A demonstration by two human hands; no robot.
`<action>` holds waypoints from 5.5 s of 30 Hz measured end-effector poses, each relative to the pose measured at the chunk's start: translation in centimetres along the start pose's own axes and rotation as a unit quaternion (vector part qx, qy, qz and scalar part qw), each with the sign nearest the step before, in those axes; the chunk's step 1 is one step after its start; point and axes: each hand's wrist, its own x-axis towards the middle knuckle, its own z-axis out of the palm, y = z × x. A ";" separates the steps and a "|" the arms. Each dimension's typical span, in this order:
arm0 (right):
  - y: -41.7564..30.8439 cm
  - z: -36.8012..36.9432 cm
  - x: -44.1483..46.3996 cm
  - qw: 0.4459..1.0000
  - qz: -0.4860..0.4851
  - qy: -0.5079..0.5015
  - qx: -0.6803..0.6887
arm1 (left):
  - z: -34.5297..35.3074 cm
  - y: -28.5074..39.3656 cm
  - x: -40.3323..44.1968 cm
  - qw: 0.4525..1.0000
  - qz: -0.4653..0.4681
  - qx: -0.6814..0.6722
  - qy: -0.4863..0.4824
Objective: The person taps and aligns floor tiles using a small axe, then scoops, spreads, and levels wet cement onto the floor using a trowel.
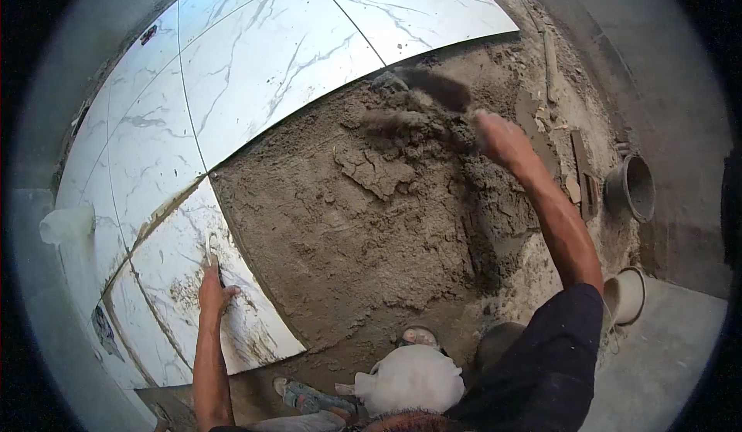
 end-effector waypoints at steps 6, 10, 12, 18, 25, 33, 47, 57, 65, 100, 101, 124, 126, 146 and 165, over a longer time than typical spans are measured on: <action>1.5 2.5 4.9 0.980 0.166 -0.100 0.032 | 0.0 0.0 -0.2 1.000 0.014 0.006 0.016; -2.4 3.0 1.5 0.999 0.003 -0.035 0.042 | -0.7 0.8 -0.4 1.000 0.014 -0.009 -0.003; -0.6 1.0 -0.4 0.997 0.014 -0.046 0.052 | -0.6 0.7 -0.2 1.000 -0.010 -0.003 -0.006; 10.7 1.2 -1.8 0.946 0.289 -0.102 0.108 | -0.3 0.5 -0.3 1.000 0.006 -0.021 -0.006; 0.9 1.8 -6.4 0.965 0.103 -0.130 0.203 | -1.0 1.3 -0.5 1.000 -0.008 -0.002 -0.002; -7.1 -1.9 -9.4 0.993 0.040 -0.041 0.099 | -0.4 0.5 0.0 1.000 -0.008 -0.001 -0.016; -6.1 0.9 -7.2 0.977 0.137 -0.158 0.048 | -0.3 -0.1 0.2 1.000 0.014 0.003 -0.011; -15.4 4.8 -11.9 0.971 0.221 -0.029 0.086 | 0.3 -0.8 0.3 1.000 0.017 0.012 -0.003; -18.7 4.7 -12.8 0.993 0.035 0.054 0.097 | 0.8 -1.5 0.8 0.999 0.032 0.017 0.008; -17.9 1.5 -6.9 0.968 -0.022 -0.173 0.180 | 0.3 -1.2 0.8 0.999 -0.001 -0.012 -0.032; -17.5 1.2 -5.4 0.963 0.038 -0.175 0.201 | 0.7 -1.6 0.6 1.000 0.008 -0.011 -0.026; -14.1 2.3 1.8 0.577 0.281 -0.105 0.760 | 1.3 -2.0 1.0 1.000 0.021 0.021 -0.004; -17.6 3.8 2.1 0.594 0.296 -0.178 0.726 | 1.1 -2.0 1.4 0.999 0.028 0.027 0.005; -25.0 3.3 -14.7 0.543 0.294 -0.214 0.757 | -0.6 -0.6 -0.4 0.996 0.080 -0.035 0.002; -5.3 -0.8 -20.9 0.931 0.346 -0.015 0.113 | -2.5 -1.3 -7.7 0.980 0.122 0.058 -0.145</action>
